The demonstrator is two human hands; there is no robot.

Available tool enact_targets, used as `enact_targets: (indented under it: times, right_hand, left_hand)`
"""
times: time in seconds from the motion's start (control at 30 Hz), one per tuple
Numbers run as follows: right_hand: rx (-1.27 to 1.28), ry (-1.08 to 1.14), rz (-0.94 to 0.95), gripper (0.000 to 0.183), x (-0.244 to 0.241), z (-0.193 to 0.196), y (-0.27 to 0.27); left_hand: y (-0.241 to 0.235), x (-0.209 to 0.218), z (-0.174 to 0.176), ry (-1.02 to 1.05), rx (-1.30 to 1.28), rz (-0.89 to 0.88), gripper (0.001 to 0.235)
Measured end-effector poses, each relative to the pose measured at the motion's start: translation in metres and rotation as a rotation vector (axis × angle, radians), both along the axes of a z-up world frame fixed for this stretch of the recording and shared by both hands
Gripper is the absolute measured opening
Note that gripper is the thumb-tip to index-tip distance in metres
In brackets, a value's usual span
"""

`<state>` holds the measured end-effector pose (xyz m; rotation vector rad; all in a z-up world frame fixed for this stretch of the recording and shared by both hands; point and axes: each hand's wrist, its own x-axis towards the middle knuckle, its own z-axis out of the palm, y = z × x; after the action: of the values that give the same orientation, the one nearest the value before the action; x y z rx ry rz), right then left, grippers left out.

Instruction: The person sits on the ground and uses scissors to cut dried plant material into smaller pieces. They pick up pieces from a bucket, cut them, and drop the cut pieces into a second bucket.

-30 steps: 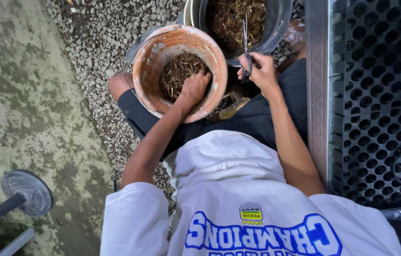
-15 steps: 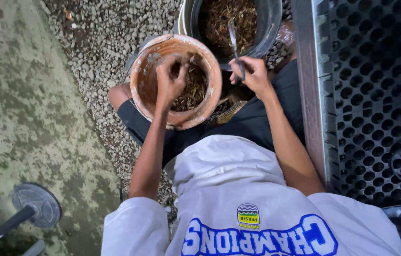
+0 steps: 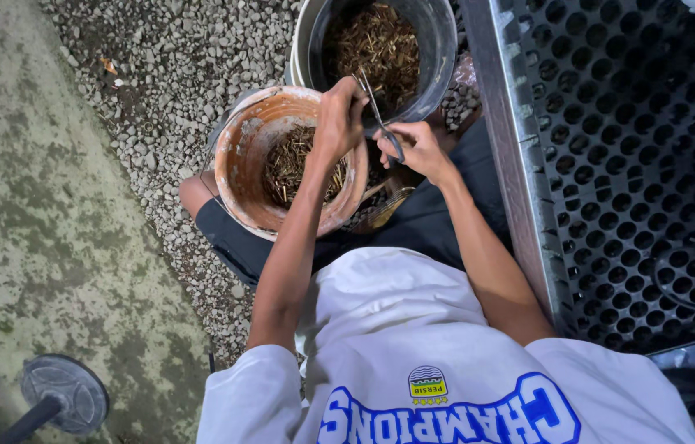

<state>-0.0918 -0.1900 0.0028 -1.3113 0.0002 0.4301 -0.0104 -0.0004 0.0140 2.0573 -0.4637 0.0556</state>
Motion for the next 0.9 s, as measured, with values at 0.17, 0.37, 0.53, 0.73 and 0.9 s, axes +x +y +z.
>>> enact_targets:
  times: [0.17, 0.37, 0.53, 0.73, 0.9]
  right_hand:
    - [-0.036, 0.074, -0.069, 0.021, 0.002, -0.005, 0.006]
    - [-0.091, 0.048, -0.088, 0.022, 0.001, -0.009, 0.012]
    - [-0.05, 0.244, -0.072, 0.03, 0.004, -0.006, 0.005]
    - [0.067, 0.246, -0.1, 0.03, -0.001, -0.019, 0.009]
    - [0.066, 0.16, -0.159, 0.03, -0.002, -0.021, 0.016]
  left_hand:
    - [0.002, 0.005, -0.001, -0.044, -0.038, -0.033, 0.018]
    - [0.005, 0.007, -0.011, 0.065, -0.029, 0.033, 0.018]
    - [0.002, 0.009, -0.02, 0.157, -0.03, -0.01, 0.015]
    - [0.003, 0.006, -0.016, 0.171, -0.077, 0.01, 0.014]
    - [0.005, 0.013, -0.012, 0.153, -0.062, 0.064, 0.015]
